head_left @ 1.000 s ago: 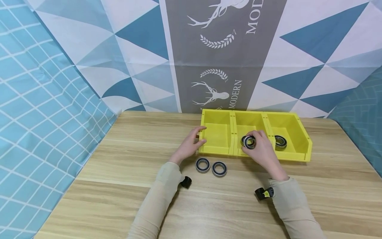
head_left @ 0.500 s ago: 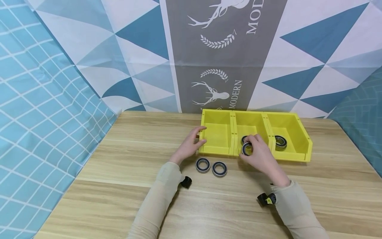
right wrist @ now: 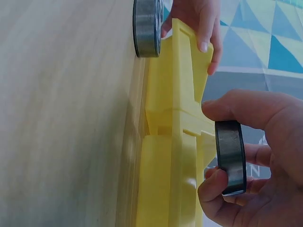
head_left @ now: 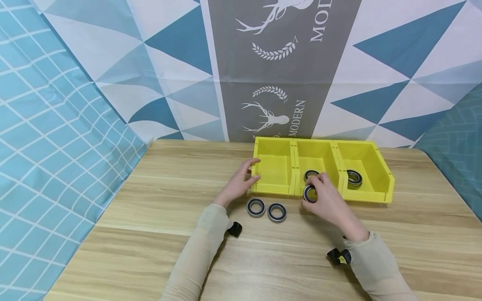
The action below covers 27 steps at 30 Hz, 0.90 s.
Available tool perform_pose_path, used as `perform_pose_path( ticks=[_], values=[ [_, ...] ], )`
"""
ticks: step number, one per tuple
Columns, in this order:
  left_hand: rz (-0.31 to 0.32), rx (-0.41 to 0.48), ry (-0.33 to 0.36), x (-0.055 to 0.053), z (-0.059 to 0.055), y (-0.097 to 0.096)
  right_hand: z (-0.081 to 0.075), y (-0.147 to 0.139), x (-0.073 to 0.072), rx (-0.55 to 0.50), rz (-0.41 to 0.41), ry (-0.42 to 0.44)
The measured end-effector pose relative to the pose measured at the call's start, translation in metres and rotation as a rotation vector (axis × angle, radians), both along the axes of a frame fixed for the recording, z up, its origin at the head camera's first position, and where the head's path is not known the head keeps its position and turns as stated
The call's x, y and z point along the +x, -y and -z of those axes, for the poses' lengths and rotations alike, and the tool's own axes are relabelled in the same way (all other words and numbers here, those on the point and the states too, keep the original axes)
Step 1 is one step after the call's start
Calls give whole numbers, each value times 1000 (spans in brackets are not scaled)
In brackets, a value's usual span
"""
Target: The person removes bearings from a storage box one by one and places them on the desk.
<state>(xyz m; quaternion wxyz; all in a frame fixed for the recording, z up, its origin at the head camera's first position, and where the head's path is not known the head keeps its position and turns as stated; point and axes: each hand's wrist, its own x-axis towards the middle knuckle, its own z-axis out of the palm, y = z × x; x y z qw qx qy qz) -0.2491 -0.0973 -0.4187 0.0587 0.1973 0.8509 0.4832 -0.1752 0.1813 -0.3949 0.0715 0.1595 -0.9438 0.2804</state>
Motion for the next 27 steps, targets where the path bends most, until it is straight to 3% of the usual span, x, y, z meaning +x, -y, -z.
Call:
perform_pose_path(
  ticks=[10, 27],
  values=[
    [1, -4, -4, -1, 1, 0, 0, 3, 8, 55, -81, -25],
    [-4, -5, 0, -1, 2, 0, 8, 11, 16, 144, -174, 7]
  ],
)
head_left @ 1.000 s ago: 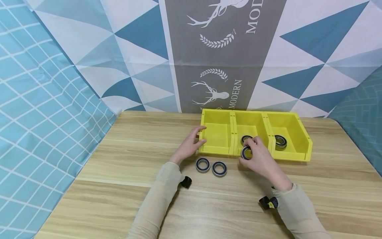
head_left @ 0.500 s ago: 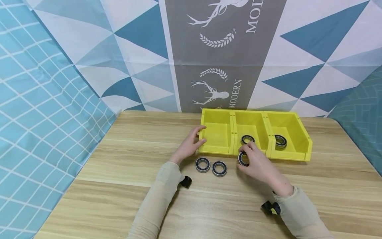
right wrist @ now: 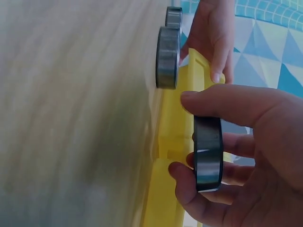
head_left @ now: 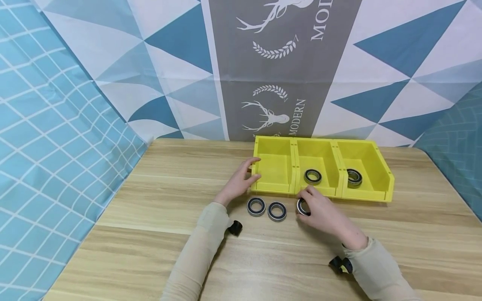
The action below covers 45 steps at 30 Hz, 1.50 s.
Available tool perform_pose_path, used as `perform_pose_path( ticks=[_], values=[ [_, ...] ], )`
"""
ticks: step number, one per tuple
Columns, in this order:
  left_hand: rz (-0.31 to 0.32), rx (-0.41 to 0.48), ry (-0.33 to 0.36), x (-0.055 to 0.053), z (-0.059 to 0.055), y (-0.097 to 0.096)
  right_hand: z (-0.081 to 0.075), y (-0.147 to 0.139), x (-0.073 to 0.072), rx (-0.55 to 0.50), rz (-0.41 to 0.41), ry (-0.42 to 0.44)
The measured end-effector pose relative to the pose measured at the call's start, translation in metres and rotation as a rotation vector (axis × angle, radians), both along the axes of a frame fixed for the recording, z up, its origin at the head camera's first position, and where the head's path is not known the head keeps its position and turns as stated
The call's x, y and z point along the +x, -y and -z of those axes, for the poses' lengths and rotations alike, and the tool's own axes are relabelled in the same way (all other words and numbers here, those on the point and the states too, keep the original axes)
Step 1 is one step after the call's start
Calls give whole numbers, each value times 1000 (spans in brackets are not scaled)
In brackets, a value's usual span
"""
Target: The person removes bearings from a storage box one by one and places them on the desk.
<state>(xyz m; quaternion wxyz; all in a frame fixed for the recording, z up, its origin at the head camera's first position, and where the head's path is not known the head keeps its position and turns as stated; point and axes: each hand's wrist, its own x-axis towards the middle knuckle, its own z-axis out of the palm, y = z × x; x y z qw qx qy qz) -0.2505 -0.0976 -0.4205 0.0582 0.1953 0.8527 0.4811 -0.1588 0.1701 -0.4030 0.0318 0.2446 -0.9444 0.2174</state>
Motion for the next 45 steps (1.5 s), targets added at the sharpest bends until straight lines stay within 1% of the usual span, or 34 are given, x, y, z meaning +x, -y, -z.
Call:
perform_pose_path(
  ticks=[4, 9, 18, 28, 45],
  values=[
    [0, -5, -2, -1, -1, 0, 1, 2, 2, 19, -24, 36],
    [-3, -10, 4, -1, 0, 0, 3, 3, 2, 29, -33, 70],
    [-1, -10, 4, -1, -1, 0, 6, 6, 0, 72, -27, 70],
    [10, 7, 2, -1, 0, 1, 8, 4, 1, 93, -46, 48],
    [2, -3, 10, -2, 1, 0, 5, 5, 1, 123, -42, 96]
  ],
)
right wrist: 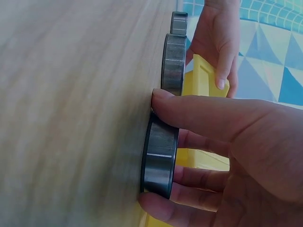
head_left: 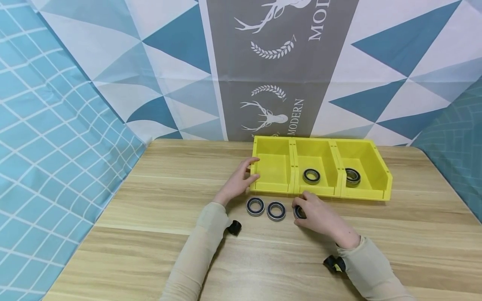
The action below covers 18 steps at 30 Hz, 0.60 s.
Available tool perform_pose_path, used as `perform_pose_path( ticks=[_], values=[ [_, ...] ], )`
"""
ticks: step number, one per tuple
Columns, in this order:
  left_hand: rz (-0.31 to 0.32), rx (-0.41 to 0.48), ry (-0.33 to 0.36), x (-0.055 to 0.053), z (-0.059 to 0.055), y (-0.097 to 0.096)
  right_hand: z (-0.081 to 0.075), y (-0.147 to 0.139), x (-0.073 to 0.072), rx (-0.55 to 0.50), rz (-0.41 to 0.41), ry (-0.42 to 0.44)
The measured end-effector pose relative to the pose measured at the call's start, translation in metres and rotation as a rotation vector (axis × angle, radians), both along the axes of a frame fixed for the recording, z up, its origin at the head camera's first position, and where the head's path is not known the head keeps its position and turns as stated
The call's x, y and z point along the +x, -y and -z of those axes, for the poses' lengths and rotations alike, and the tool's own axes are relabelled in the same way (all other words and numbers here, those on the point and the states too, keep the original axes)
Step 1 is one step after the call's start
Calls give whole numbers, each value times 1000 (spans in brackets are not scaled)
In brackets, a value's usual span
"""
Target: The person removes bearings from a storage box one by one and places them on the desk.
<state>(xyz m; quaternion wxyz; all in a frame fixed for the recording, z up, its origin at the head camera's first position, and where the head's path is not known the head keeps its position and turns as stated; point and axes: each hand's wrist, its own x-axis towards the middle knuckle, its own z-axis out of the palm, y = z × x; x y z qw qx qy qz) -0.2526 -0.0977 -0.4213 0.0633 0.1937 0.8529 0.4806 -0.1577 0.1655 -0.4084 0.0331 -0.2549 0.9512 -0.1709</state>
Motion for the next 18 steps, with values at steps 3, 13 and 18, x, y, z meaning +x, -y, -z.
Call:
perform_pose_path(
  ticks=[3, 13, 18],
  values=[
    [2, 1, -3, 0, 0, 0, -1, 0, 0, 2, -5, 0],
    [-3, -1, 2, 0, 1, 0, 0, 0, -1, 2, -10, 12],
    [-2, 3, 1, 0, 1, 0, -4, 0, -2, 1, -5, 39]
  ],
)
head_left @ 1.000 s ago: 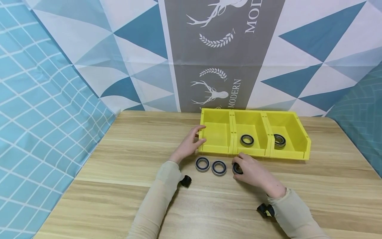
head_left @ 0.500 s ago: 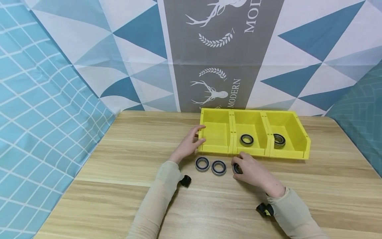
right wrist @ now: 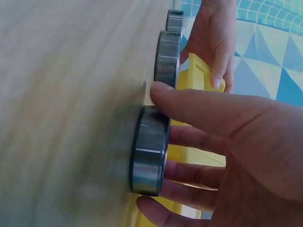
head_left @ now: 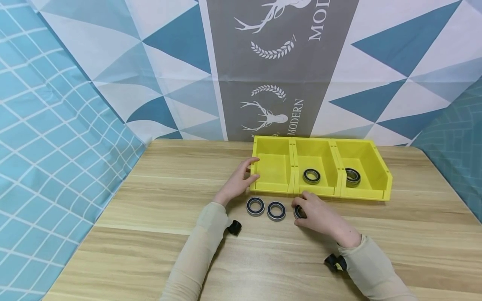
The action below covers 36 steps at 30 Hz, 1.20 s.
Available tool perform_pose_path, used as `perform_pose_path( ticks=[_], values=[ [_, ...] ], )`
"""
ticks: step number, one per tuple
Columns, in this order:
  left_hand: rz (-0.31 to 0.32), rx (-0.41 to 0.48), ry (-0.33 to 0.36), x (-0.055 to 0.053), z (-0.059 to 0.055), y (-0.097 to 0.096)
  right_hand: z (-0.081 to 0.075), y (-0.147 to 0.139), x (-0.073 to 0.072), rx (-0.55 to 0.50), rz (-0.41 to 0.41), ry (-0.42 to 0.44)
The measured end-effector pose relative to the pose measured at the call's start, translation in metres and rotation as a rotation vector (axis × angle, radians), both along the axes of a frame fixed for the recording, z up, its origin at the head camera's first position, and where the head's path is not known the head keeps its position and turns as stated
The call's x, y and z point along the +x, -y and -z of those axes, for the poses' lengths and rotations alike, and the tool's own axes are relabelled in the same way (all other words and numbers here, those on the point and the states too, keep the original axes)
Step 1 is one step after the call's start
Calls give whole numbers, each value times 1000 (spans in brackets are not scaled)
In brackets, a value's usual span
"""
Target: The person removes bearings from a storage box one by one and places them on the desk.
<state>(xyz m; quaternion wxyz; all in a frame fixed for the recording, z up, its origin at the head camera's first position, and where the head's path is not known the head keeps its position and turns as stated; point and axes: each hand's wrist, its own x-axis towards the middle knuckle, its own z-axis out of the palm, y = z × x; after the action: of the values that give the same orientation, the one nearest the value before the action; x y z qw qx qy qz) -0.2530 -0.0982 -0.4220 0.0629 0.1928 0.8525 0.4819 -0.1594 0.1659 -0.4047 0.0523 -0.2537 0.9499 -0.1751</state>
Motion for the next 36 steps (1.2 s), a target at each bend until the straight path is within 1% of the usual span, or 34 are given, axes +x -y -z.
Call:
perform_pose_path(
  ticks=[3, 8, 16, 21, 25, 28, 31, 36],
  values=[
    [4, 2, -1, 0, -1, 0, -3, 0, -1, -8, 13, -21],
    [13, 4, -1, -1, -2, -1, -7, -2, -9, -26, 45, -108],
    [27, 0, -4, -2, -1, -1, -18, -12, -30, -120, 111, -227],
    [25, -2, -8, -1, 2, 0, -16, -15, -45, -182, 190, -263],
    [26, -7, -3, -1, 4, 1, -13, -17, -57, -214, 254, -240],
    [23, -5, 4, 0, 4, 0, -11, -18, -66, -205, 274, -203],
    [18, -2, 8, 0, 3, 0, -11, -19, -74, -172, 276, -159],
    [12, -1, 7, 0, 2, 0, -11, -20, -88, -79, 271, -83]
  ],
)
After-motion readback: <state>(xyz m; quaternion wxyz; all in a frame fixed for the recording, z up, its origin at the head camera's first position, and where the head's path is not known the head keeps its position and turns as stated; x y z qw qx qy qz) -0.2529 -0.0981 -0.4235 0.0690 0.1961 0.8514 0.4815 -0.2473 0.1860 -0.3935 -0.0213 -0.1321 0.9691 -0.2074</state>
